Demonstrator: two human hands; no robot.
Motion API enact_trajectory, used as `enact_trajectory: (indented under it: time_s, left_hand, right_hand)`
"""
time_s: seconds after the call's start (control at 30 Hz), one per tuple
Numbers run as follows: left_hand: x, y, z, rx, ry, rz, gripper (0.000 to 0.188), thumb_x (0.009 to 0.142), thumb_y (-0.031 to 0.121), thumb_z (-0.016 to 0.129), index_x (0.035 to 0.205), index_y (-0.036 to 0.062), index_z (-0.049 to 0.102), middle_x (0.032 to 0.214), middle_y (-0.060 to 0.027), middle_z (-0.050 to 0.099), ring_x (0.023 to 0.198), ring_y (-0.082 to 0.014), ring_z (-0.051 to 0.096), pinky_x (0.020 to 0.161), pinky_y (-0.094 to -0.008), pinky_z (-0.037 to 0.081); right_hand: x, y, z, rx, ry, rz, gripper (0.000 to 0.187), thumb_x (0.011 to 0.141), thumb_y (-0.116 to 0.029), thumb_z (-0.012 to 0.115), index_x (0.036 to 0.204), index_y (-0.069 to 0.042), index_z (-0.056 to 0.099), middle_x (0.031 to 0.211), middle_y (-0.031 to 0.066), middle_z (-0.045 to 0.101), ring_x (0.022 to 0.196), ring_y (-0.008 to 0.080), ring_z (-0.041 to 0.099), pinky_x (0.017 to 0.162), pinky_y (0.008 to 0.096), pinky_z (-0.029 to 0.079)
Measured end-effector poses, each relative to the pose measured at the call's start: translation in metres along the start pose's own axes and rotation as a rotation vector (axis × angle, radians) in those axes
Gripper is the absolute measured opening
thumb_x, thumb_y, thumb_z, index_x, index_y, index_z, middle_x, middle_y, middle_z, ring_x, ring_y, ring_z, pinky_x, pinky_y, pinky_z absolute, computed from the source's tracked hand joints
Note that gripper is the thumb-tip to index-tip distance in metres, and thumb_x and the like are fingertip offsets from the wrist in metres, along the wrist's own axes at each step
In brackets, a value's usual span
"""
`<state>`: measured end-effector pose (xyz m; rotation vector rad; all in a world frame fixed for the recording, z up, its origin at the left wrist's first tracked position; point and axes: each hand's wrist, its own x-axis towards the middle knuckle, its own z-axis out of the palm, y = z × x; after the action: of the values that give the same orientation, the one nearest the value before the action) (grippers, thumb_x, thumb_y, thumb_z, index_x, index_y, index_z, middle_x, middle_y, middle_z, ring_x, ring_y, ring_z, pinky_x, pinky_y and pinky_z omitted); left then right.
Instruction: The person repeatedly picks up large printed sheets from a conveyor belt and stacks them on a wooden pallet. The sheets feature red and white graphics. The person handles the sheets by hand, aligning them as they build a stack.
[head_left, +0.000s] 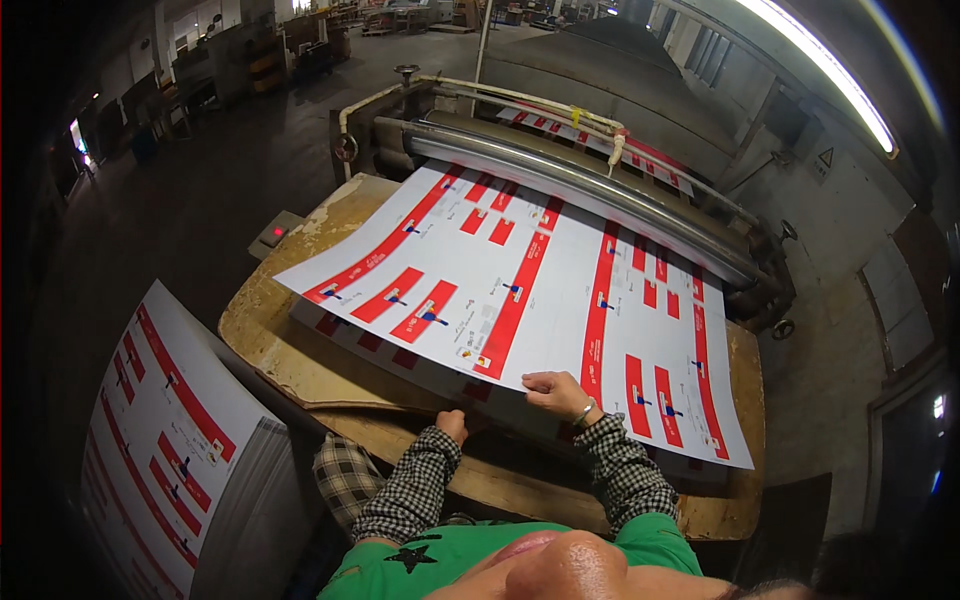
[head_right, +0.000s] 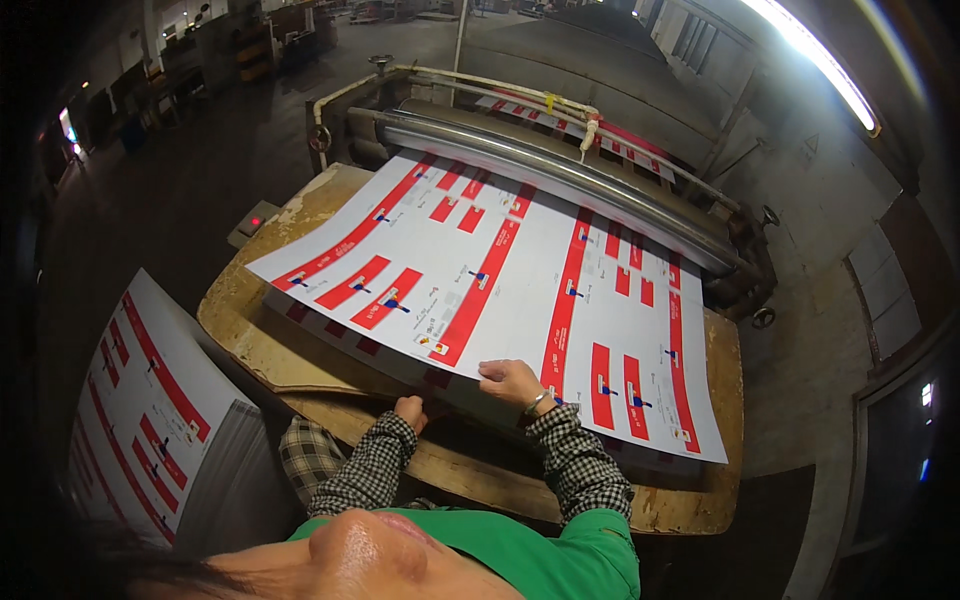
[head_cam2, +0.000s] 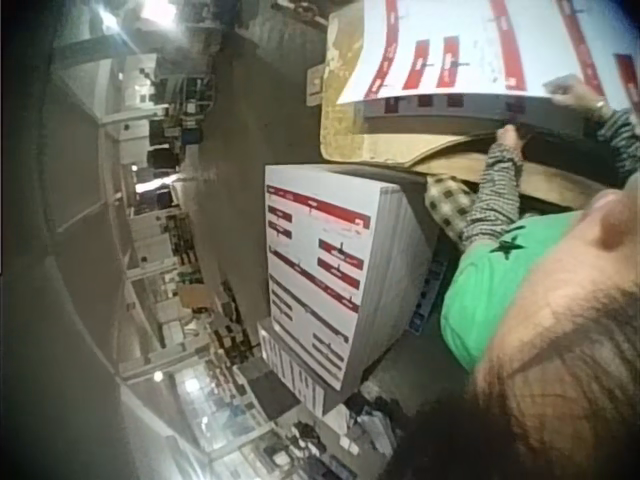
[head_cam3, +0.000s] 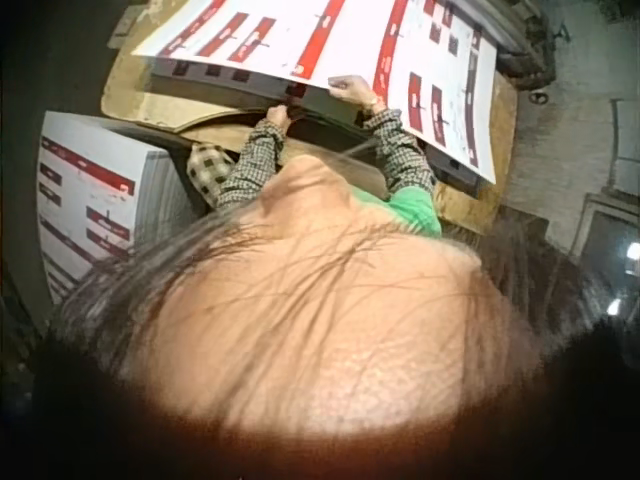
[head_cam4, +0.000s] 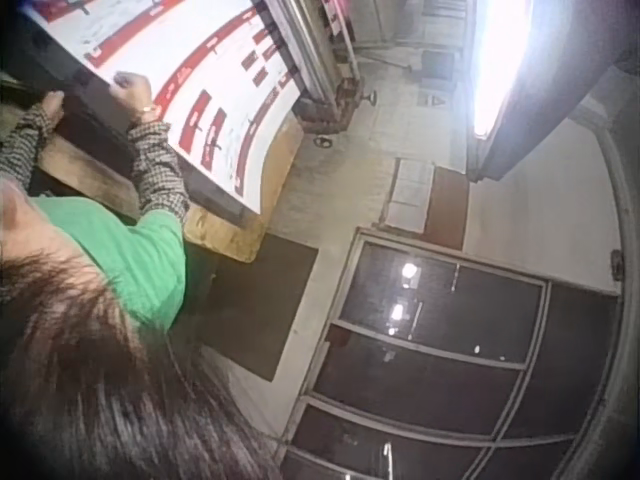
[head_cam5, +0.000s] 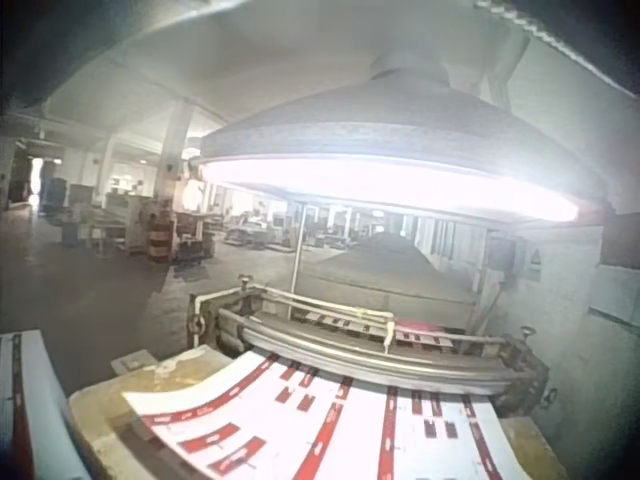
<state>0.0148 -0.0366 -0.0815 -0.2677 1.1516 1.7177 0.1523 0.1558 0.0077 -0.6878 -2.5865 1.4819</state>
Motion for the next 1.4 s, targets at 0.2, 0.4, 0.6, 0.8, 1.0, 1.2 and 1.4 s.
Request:
enact_trajectory:
  time_s: [0.2,0.4,0.6,0.8,1.0,1.2,1.4]
  left_hand:
    - [0.015,-0.006,-0.002,0.063,-0.034,0.036,0.034,0.083,0.001,0.035,0.113,-0.0129,0.042,0.103,-0.025,0.054,0.093,-0.0347,0.06,0.077,-0.0486,0.052]
    - [0.02,-0.009,-0.006,0.007,-0.208,0.023,0.036,0.092,0.016,0.042,0.115,-0.0123,0.037,0.111,-0.0275,0.049,0.1,-0.0396,0.055,0.079,-0.0471,0.053]
    - [0.014,-0.002,-0.001,0.011,-0.17,-0.012,0.033,0.092,0.014,0.044,0.111,-0.0127,0.039,0.108,-0.0262,0.052,0.1,-0.0368,0.057,0.081,-0.0445,0.053]
    - [0.015,-0.005,-0.014,0.076,-0.323,0.031,0.028,0.088,0.007,0.046,0.112,-0.0071,0.043,0.106,-0.0175,0.057,0.098,-0.028,0.06,0.083,-0.0409,0.051]
    - [0.009,-0.001,-0.007,0.02,-0.3,0.017,0.029,0.089,0.012,0.051,0.109,-0.0077,0.047,0.104,-0.018,0.058,0.097,-0.0286,0.06,0.083,-0.0417,0.051]
    - [0.003,0.003,0.0,0.044,-0.239,-0.001,0.03,0.091,0.011,0.045,0.116,-0.0058,0.041,0.109,-0.0172,0.056,0.097,-0.029,0.06,0.082,-0.0415,0.051]
    - [0.007,0.003,-0.014,0.117,-0.229,-0.064,0.02,0.084,0.004,0.054,0.101,-0.0076,0.052,0.097,-0.0153,0.06,0.089,-0.0227,0.062,0.078,-0.0368,0.053]
  right_hand:
    - [-0.013,0.017,0.035,-0.103,-0.03,-0.067,0.039,0.069,-0.02,0.068,0.099,0.004,0.063,0.113,0.0165,0.059,0.102,0.0222,0.059,0.088,0.0277,0.046]
    - [0.024,0.043,0.026,-0.176,-0.065,0.104,0.041,0.066,-0.026,0.07,0.098,0.0,0.064,0.107,0.0176,0.062,0.104,0.0266,0.057,0.088,0.0294,0.045]
    - [0.05,0.042,0.046,-0.337,0.185,0.027,0.066,0.061,-0.038,0.076,0.114,-0.002,0.056,0.12,0.0234,0.049,0.106,0.0356,0.051,0.091,0.036,0.043]
    - [0.0,0.027,0.059,-0.726,-0.097,-0.142,0.062,0.065,-0.03,0.073,0.118,-0.005,0.053,0.131,0.0249,0.039,0.122,0.0395,0.036,0.098,0.0386,0.036]
    - [0.021,0.027,0.014,-0.165,0.123,0.075,0.048,0.074,-0.029,0.061,0.11,0.002,0.057,0.112,0.0238,0.057,0.104,0.0324,0.056,0.088,0.0338,0.046]
    - [-0.004,0.031,0.055,-0.807,-0.128,-0.041,0.085,0.062,-0.044,0.074,0.127,-0.002,0.041,0.133,0.0254,0.034,0.127,0.0404,0.03,0.101,0.0377,0.034]
    - [0.0,0.012,0.031,-0.623,-0.354,-0.005,0.059,0.069,-0.033,0.07,0.116,-0.002,0.053,0.122,0.0212,0.049,0.117,0.0335,0.046,0.093,0.0377,0.041]
